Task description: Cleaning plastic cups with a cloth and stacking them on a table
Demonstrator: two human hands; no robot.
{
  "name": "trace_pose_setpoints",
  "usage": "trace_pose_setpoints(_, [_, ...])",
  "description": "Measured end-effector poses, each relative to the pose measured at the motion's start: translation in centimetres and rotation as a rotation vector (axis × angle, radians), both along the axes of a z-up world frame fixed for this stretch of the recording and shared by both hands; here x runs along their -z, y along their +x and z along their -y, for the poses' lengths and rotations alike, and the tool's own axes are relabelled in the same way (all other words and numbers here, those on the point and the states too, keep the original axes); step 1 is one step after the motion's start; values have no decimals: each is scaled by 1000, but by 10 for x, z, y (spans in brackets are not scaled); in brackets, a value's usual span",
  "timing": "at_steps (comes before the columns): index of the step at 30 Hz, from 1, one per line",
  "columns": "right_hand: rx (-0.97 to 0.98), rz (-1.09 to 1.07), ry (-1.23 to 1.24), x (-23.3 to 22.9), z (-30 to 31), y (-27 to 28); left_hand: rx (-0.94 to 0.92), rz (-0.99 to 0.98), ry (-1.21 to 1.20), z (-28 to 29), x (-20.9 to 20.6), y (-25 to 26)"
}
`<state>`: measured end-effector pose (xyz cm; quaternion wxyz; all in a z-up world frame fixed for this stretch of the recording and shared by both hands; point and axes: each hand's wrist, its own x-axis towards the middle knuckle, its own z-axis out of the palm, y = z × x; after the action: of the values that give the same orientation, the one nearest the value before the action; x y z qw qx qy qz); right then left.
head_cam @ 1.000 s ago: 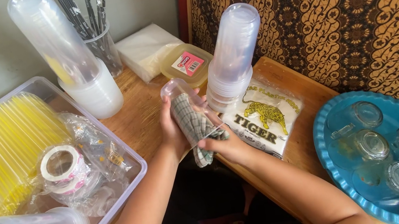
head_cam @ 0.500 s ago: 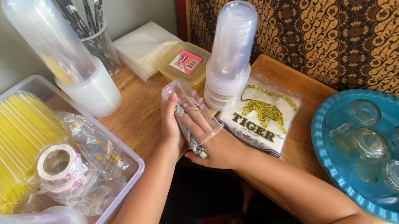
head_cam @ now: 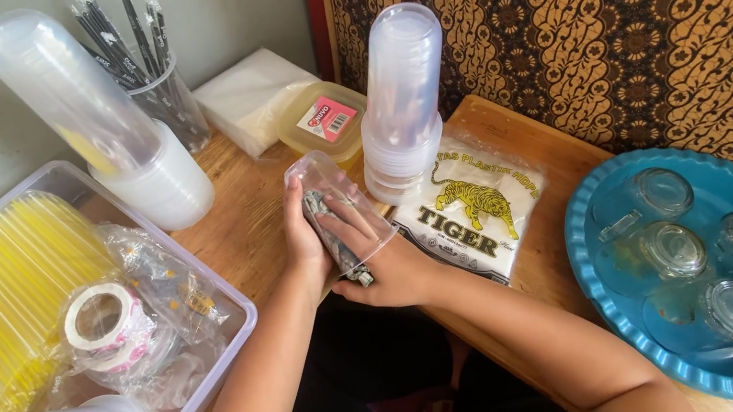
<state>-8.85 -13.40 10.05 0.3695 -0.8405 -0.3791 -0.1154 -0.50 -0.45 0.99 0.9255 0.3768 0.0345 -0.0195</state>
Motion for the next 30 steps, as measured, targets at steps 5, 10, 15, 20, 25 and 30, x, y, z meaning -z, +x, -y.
trace_pose_setpoints(5, [-113, -184, 171, -5, 4, 3, 37, -89, -26, -3, -38, -18])
trace_pose_setpoints(10, [-291, -582, 511, 11, 5, 12, 55, -76, -122, -9, -40, -17])
trace_pose_setpoints(15, [-300, -844, 802, 22, -6, 3, 67, -34, -215, -7, -39, -18])
trace_pose_setpoints(20, [-253, -670, 713, 24, -5, 6, 104, -11, -185, -9, -32, -17])
trace_pose_setpoints(25, [-156, -175, 153, -15, -11, -6, 108, 48, -87, -9, -8, 2])
trace_pose_setpoints(30, [81, 255, -264, 5, -11, -3, -28, 137, 185, -12, -21, 5])
